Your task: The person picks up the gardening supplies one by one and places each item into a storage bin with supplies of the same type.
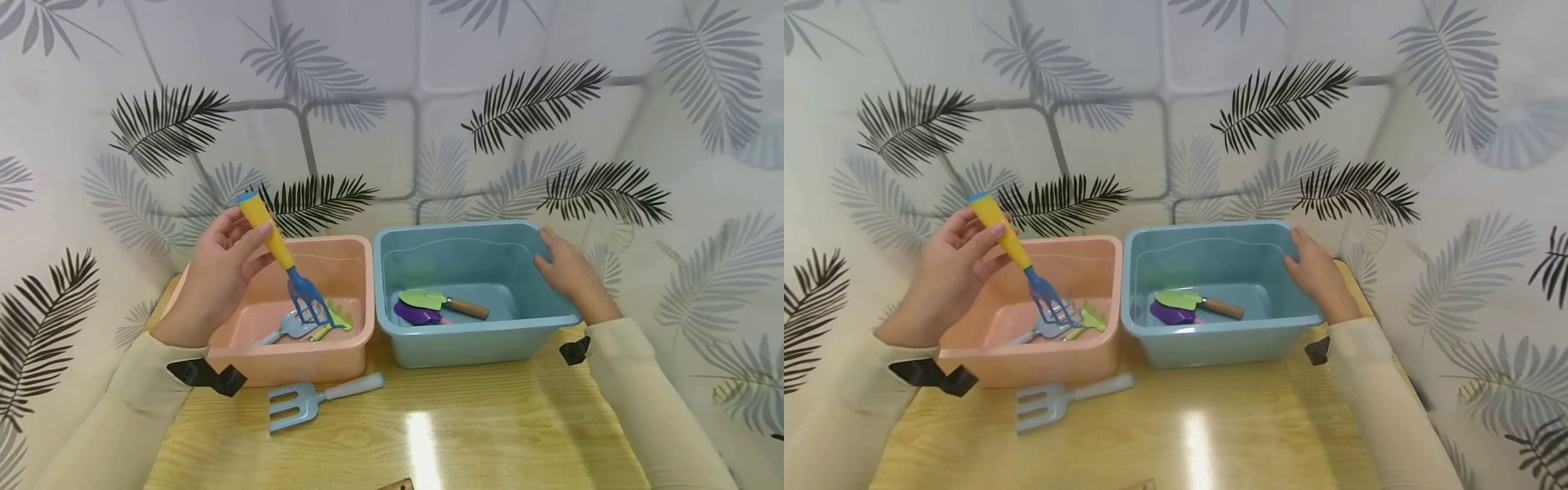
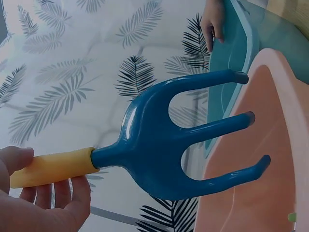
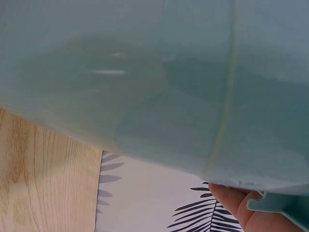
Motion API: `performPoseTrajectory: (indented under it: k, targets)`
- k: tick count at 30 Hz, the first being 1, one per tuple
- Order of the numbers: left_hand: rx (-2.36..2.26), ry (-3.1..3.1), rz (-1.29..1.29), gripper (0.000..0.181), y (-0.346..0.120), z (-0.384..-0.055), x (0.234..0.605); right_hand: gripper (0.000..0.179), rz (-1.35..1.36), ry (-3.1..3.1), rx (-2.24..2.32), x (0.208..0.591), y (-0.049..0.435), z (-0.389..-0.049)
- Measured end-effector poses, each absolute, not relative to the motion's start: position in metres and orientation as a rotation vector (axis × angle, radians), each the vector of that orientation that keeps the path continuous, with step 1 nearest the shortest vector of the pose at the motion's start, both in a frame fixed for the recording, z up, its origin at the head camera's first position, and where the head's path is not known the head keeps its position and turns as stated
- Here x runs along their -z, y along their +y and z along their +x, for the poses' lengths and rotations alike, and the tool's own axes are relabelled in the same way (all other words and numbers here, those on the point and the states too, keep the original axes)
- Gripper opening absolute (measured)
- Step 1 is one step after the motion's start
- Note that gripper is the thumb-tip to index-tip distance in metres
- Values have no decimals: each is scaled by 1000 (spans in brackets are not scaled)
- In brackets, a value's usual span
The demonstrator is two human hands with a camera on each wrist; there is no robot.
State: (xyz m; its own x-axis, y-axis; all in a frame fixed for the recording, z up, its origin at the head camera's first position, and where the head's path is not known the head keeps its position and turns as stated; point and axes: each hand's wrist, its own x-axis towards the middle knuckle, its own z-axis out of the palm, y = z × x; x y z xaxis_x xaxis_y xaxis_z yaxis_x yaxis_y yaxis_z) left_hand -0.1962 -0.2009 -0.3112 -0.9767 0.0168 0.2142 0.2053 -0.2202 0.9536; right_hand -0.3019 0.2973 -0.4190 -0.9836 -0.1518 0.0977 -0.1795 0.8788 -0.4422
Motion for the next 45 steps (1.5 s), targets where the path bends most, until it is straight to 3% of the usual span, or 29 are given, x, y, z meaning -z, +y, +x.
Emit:
performPoseTrajectory:
  k: [13, 30, 37, 45]
  targets:
    - [2426, -1935, -67, 52, -217, -224, 336, 61, 269, -2989, -720, 418, 298, -302]
    - [2515, -2097, 118, 58, -219, -237, 369, 61, 273, -2987, -725, 418, 299, -303]
    - [2516, -2222, 168, 44, -219, -242, 382, 60, 280, -2984, -743, 418, 300, -302]
    - [2444, -2310, 191, 54, -219, -244, 397, 60, 282, -2978, -736, 416, 298, -302]
